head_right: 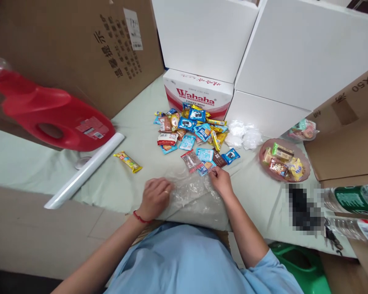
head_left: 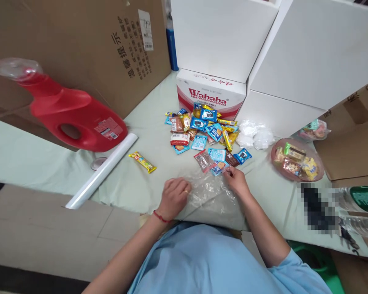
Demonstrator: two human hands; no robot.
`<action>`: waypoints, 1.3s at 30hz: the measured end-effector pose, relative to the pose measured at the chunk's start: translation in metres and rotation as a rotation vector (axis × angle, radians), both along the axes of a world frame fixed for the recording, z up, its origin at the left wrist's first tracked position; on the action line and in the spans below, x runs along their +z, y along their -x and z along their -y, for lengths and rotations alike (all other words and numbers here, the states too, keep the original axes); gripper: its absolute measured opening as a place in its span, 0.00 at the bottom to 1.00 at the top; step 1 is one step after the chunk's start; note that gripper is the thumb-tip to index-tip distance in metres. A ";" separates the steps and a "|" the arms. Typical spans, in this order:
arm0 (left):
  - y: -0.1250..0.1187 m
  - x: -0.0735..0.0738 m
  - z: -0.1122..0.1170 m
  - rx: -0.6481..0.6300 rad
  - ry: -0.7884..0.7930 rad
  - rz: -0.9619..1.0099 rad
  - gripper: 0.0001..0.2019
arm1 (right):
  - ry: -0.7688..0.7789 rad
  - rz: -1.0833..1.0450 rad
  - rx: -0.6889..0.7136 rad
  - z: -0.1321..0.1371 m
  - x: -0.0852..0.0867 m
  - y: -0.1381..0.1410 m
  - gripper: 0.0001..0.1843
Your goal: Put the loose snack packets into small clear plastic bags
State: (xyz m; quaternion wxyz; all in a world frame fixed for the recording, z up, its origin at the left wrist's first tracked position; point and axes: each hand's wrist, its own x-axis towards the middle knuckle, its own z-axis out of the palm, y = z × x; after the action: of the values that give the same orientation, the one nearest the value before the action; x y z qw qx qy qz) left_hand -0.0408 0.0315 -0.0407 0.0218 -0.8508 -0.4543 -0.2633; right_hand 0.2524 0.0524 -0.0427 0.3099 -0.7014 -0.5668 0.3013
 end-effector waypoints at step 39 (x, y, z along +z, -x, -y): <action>-0.002 0.005 0.003 0.077 0.369 -0.093 0.24 | 0.051 0.887 0.672 -0.246 0.092 0.000 0.36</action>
State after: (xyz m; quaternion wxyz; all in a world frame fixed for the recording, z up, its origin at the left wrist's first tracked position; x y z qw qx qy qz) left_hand -0.0384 0.0284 -0.0361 -0.1034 -0.8336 -0.5256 -0.1347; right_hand 0.2528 0.2979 0.0496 -0.0885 -0.5490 -0.8279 0.0730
